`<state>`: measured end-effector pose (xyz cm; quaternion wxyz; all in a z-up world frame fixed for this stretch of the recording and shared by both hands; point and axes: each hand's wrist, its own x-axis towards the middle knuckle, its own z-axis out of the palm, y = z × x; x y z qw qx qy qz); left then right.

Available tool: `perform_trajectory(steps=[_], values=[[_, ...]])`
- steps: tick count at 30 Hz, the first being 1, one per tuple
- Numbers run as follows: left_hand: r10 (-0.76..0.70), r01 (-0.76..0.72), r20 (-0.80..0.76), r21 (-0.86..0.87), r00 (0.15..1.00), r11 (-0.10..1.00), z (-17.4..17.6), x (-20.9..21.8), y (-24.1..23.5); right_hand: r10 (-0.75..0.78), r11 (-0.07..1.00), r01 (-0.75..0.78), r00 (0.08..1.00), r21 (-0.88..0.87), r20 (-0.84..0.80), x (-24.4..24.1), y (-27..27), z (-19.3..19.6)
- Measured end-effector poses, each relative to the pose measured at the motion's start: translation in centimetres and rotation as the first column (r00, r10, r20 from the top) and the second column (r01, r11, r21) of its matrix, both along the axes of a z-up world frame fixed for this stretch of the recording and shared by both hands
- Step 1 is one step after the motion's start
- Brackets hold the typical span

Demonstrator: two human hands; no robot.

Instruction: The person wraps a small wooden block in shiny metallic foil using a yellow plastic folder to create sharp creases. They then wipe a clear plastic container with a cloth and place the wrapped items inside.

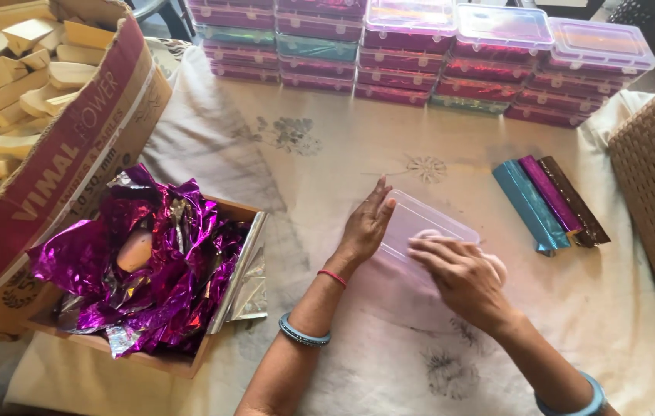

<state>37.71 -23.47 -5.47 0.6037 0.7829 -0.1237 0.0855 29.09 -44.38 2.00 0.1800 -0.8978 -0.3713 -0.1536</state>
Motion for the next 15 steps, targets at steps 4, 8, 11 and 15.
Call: perform_trajectory(steps=[4, 8, 11, 15], values=[[-0.052, 0.025, 0.131, 0.205, 0.99, 0.979, -2.2, 0.8, 0.2, -0.249, 0.95, 0.248, 0.968, 0.19, -0.016, -0.5, -3.7, -0.5], [-0.151, 0.146, -0.003, 0.28, 0.989, 0.949, 2.7, -1.9, 1.0, -0.348, 0.877, 0.355, 0.934, 0.323, -0.082, 0.2, -4.5, -1.8], [-0.104, 0.137, -0.118, 0.325, 0.988, 0.936, 2.7, -2.3, 0.9, -0.323, 0.821, 0.391, 0.919, 0.417, -0.226, 0.7, -4.5, -1.7], [0.023, -0.076, 0.211, 0.247, 0.977, 0.966, 3.0, -2.9, 0.8, -0.391, 0.828, 0.411, 0.911, 0.383, -0.132, 0.5, -4.6, -1.3]])
